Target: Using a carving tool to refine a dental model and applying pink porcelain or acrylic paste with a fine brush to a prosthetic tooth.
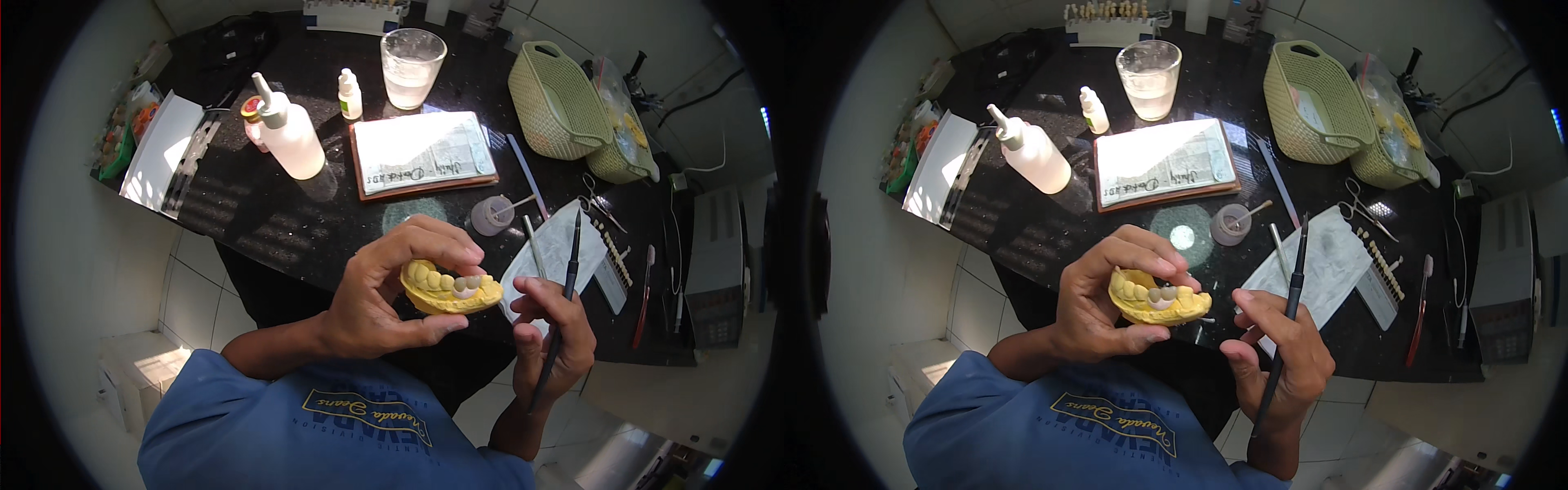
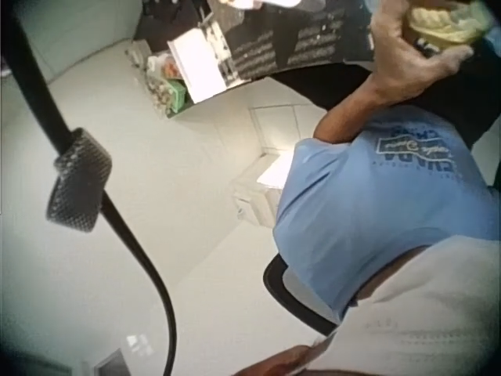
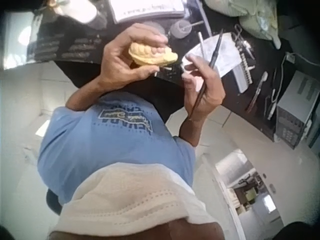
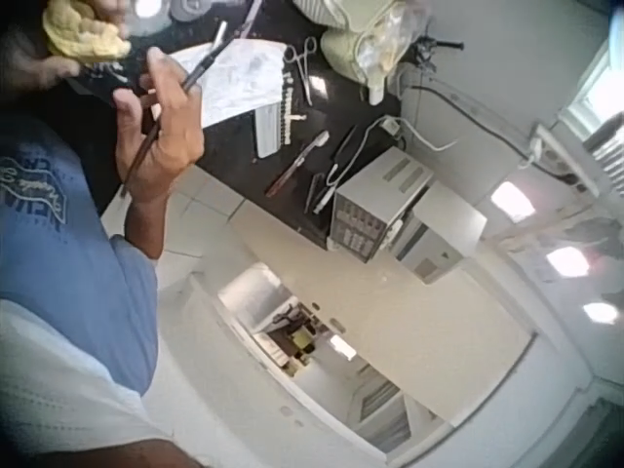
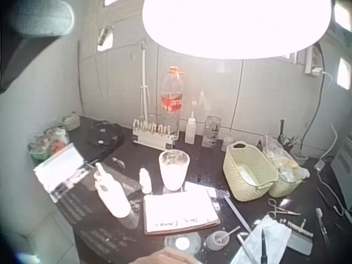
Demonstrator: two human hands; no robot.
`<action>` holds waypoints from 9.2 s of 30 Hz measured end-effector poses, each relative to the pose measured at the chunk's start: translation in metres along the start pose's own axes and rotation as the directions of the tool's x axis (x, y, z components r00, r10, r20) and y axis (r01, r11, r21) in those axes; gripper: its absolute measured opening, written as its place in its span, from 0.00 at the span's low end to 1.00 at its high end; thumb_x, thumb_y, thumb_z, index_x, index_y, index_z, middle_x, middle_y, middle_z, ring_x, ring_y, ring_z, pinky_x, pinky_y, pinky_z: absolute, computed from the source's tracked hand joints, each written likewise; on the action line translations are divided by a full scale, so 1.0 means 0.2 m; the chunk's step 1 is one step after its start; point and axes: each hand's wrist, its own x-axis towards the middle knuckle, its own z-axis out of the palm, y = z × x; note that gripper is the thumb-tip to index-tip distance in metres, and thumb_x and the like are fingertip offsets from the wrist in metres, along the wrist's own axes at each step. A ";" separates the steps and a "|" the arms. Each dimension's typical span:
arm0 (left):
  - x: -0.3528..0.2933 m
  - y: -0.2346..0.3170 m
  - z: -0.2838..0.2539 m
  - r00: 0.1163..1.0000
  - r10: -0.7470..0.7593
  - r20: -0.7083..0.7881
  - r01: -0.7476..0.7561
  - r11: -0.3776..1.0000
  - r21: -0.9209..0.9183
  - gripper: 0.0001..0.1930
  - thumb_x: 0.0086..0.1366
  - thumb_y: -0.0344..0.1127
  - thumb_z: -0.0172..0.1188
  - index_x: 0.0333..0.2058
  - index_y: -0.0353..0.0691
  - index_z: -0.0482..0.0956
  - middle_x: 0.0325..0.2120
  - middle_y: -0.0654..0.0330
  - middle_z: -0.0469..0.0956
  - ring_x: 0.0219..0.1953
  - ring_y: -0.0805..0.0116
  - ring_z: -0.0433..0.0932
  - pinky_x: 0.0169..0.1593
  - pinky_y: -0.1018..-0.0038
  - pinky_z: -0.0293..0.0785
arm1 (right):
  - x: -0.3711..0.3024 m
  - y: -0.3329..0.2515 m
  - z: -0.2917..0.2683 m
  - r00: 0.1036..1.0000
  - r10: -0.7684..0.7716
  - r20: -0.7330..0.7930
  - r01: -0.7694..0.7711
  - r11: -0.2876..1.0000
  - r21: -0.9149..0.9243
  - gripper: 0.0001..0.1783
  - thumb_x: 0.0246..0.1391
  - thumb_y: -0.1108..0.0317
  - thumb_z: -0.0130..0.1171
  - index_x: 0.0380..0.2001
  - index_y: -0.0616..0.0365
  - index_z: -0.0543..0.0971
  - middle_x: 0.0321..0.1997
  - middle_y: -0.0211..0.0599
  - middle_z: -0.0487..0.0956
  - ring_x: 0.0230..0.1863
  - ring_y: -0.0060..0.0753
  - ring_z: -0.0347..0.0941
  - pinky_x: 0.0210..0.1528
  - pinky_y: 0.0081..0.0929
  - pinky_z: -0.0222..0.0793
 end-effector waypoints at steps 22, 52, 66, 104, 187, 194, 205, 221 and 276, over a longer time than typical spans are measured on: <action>-0.08 -0.04 0.15 0.924 -0.253 -0.286 0.093 0.876 -0.474 0.40 0.68 0.48 0.49 0.65 0.36 0.35 0.64 0.46 0.47 0.64 0.59 0.56 0.63 0.66 0.60 | -0.01 -0.05 0.32 0.987 -0.157 -0.019 0.147 0.954 -0.261 0.12 0.46 0.68 0.67 0.31 0.61 0.77 0.25 0.41 0.75 0.25 0.31 0.71 0.27 0.25 0.67; -0.02 0.01 -0.01 0.966 -0.081 -0.245 0.202 0.826 0.527 0.24 0.60 0.30 0.55 0.55 0.32 0.65 0.44 0.49 0.72 0.44 0.64 0.75 0.49 0.72 0.71 | -0.10 0.08 0.24 0.940 0.175 -0.292 -0.141 0.981 0.135 0.17 0.56 0.64 0.59 0.43 0.66 0.72 0.36 0.40 0.73 0.30 0.28 0.72 0.28 0.20 0.69; -0.09 0.00 -0.09 0.992 -0.019 -0.128 0.109 0.653 0.750 0.26 0.52 0.26 0.60 0.52 0.27 0.69 0.43 0.46 0.76 0.43 0.59 0.79 0.46 0.71 0.75 | -0.07 0.09 0.34 0.998 -0.003 -0.055 0.020 0.951 0.308 0.13 0.53 0.62 0.57 0.31 0.61 0.70 0.21 0.37 0.69 0.41 0.51 0.77 0.57 0.56 0.63; -0.11 -0.08 -0.08 0.966 0.218 -0.136 0.012 0.489 0.872 0.36 0.42 0.28 0.68 0.55 0.38 0.71 0.39 0.53 0.74 0.37 0.59 0.78 0.37 0.70 0.78 | -0.07 0.09 0.33 0.997 0.077 -0.002 -0.070 0.914 0.399 0.12 0.52 0.64 0.56 0.28 0.60 0.68 0.21 0.38 0.69 0.42 0.55 0.77 0.59 0.57 0.60; -0.12 -0.10 -0.11 0.959 0.268 -0.095 -0.032 0.435 0.900 0.24 0.57 0.40 0.64 0.47 0.28 0.73 0.41 0.46 0.77 0.40 0.55 0.79 0.40 0.70 0.77 | -0.04 0.10 0.34 0.994 -0.037 0.106 0.016 0.982 0.190 0.09 0.53 0.64 0.56 0.27 0.56 0.69 0.15 0.32 0.74 0.46 0.55 0.76 0.65 0.63 0.42; -0.10 -0.08 -0.09 0.967 0.200 -0.157 0.032 0.516 0.856 0.22 0.58 0.38 0.62 0.45 0.26 0.73 0.40 0.46 0.78 0.39 0.55 0.79 0.42 0.70 0.77 | -0.05 0.11 0.32 0.997 -0.046 0.064 0.027 0.963 0.269 0.09 0.53 0.64 0.55 0.29 0.56 0.68 0.15 0.30 0.72 0.44 0.54 0.77 0.65 0.64 0.42; -0.10 -0.11 -0.09 0.947 0.289 -0.139 -0.017 0.477 0.879 0.20 0.58 0.38 0.62 0.44 0.27 0.74 0.38 0.46 0.78 0.38 0.56 0.80 0.40 0.71 0.77 | -0.04 0.09 0.32 0.988 -0.067 0.139 0.042 0.984 0.175 0.08 0.53 0.66 0.54 0.28 0.56 0.68 0.15 0.31 0.73 0.47 0.54 0.75 0.65 0.65 0.39; -0.09 -0.13 -0.09 0.936 0.309 -0.167 -0.011 0.501 0.866 0.29 0.42 0.30 0.68 0.46 0.33 0.74 0.38 0.51 0.77 0.38 0.55 0.79 0.40 0.68 0.77 | -0.04 0.09 0.32 0.992 -0.041 0.121 0.013 0.976 0.220 0.06 0.53 0.66 0.55 0.28 0.55 0.69 0.16 0.30 0.74 0.47 0.53 0.75 0.66 0.64 0.38; -0.08 0.02 -0.07 0.915 -0.161 -0.371 0.300 0.886 0.354 0.20 0.61 0.34 0.58 0.48 0.29 0.69 0.42 0.51 0.77 0.44 0.71 0.76 0.48 0.76 0.72 | -0.06 0.06 0.31 0.997 -0.004 -0.076 0.023 0.966 0.256 0.12 0.61 0.58 0.50 0.35 0.57 0.69 0.23 0.36 0.73 0.45 0.41 0.75 0.58 0.56 0.61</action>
